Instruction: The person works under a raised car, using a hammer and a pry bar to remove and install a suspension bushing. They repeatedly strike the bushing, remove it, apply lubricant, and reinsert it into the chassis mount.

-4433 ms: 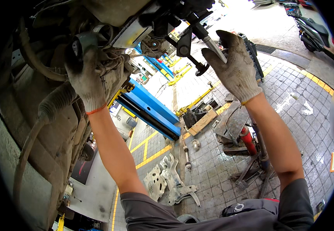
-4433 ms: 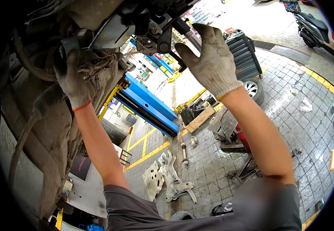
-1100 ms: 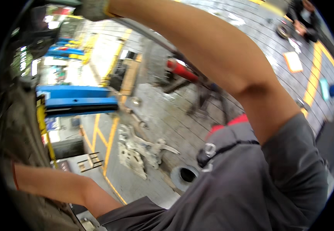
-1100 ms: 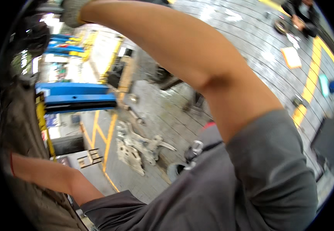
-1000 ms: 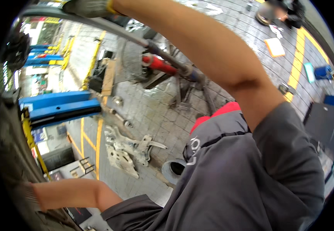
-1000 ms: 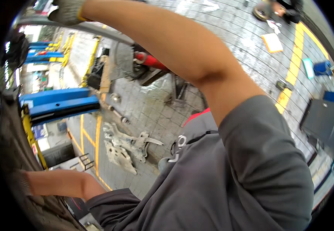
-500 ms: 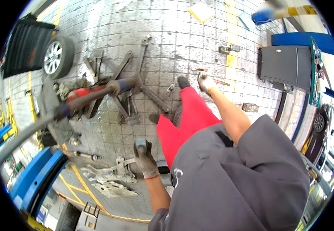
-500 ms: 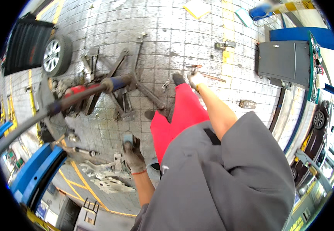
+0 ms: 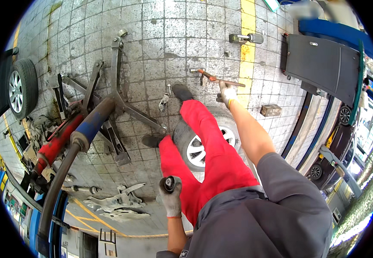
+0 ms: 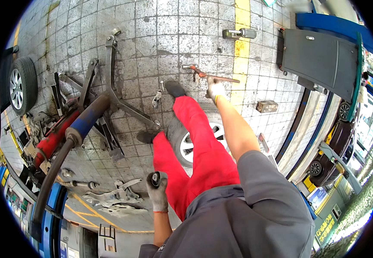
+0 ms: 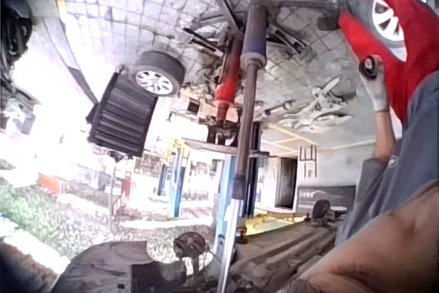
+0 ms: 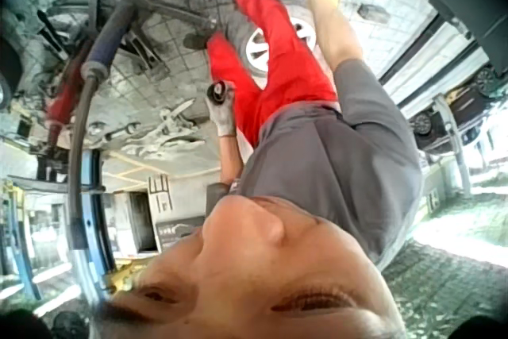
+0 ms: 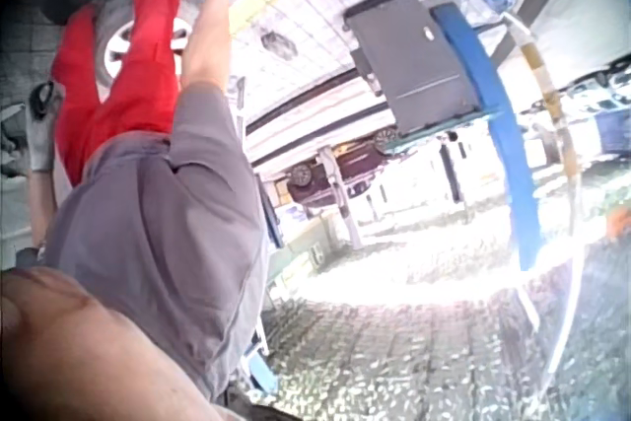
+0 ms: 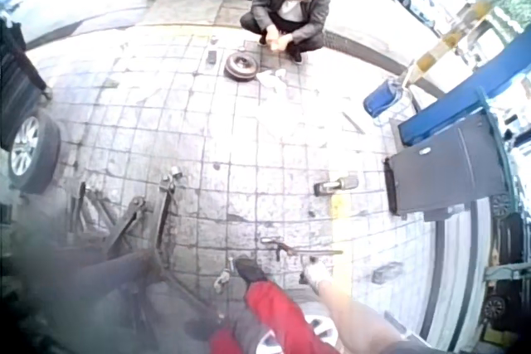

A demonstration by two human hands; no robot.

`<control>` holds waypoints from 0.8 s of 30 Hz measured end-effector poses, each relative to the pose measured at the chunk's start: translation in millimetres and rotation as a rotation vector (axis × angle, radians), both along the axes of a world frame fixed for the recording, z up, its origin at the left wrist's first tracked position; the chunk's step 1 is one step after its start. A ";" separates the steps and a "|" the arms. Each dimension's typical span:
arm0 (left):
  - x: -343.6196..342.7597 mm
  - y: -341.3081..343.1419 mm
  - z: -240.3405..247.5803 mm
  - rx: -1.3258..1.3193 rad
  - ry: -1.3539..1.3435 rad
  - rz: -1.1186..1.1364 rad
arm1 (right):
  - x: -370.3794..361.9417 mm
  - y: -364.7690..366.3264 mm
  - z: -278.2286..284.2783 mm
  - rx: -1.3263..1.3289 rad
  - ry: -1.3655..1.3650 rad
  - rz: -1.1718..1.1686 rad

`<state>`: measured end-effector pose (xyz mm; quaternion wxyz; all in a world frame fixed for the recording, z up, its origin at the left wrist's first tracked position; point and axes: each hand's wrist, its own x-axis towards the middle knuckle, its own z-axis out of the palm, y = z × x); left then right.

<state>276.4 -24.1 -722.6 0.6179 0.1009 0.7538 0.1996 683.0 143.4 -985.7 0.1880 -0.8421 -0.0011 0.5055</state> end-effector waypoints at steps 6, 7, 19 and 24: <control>7.7 -12.8 1.6 0.004 0.090 -0.070 | 32.0 61.1 -115.4 -0.131 0.168 0.261; 7.9 -13.4 1.6 0.041 0.133 -0.060 | 28.1 68.5 -121.1 -0.165 0.102 0.525; -46.3 22.2 77.7 0.396 0.320 -0.156 | -49.3 63.9 202.7 0.347 0.841 -0.225; -90.1 -1.0 107.1 0.568 0.069 0.149 | -90.3 -1.4 330.6 0.516 0.390 0.692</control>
